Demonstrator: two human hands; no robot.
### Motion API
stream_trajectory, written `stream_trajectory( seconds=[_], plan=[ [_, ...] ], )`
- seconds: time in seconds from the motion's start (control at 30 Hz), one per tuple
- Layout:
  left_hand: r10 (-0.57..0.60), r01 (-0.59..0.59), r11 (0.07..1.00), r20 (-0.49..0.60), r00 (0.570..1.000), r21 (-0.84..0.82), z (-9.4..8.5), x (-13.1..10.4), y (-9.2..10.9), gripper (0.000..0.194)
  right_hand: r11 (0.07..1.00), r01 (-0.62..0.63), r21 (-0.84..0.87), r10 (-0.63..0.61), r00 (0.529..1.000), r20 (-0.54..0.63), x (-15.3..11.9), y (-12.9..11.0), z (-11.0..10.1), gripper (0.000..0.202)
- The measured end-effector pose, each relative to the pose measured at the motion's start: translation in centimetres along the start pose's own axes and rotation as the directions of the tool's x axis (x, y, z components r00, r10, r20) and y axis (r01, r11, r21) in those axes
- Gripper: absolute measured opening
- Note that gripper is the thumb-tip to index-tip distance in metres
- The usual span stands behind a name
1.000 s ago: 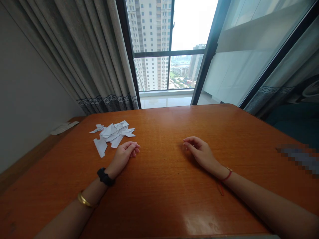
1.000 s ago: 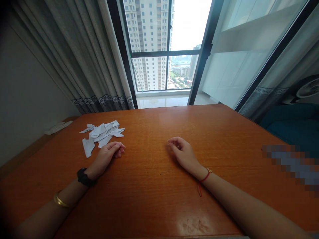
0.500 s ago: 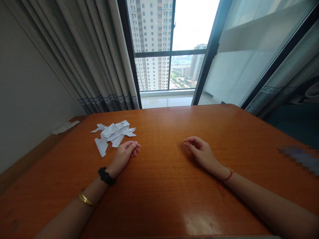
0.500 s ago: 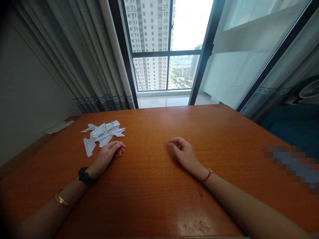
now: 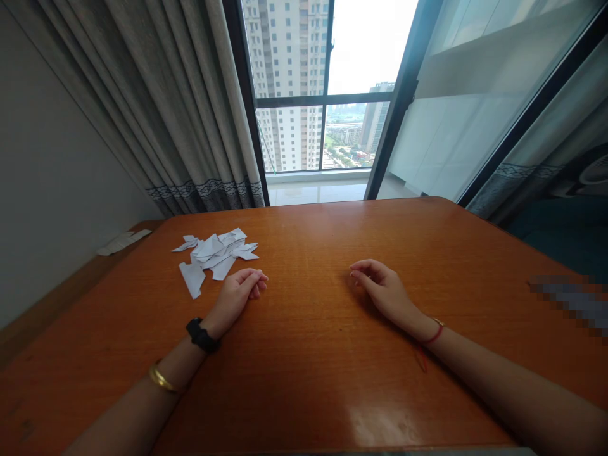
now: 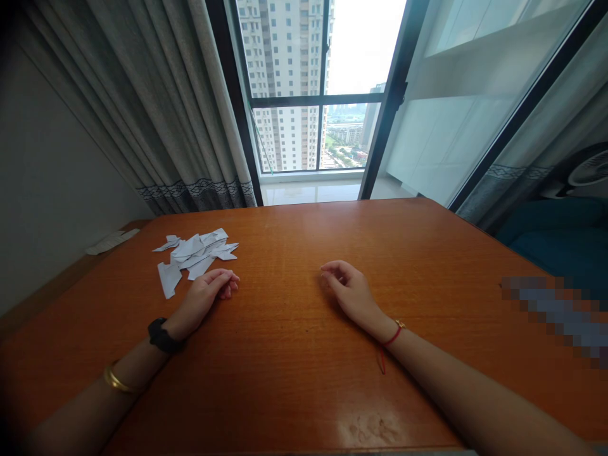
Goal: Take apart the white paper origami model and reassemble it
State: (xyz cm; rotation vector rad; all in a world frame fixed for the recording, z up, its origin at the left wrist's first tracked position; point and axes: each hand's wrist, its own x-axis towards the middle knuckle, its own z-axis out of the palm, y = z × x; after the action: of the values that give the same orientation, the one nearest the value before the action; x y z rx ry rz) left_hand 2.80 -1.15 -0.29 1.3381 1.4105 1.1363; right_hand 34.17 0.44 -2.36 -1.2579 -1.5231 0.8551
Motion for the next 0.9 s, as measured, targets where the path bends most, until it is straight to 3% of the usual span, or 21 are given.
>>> stream_trajectory(
  seconds=[0.9],
  plan=[
    [0.006,-0.007,1.0,0.022,1.0,0.02,0.06,-0.04,0.21,0.032,1.0,-0.007,0.001,0.007,1.0,0.014,-0.03,0.05,-0.11,0.023]
  ],
)
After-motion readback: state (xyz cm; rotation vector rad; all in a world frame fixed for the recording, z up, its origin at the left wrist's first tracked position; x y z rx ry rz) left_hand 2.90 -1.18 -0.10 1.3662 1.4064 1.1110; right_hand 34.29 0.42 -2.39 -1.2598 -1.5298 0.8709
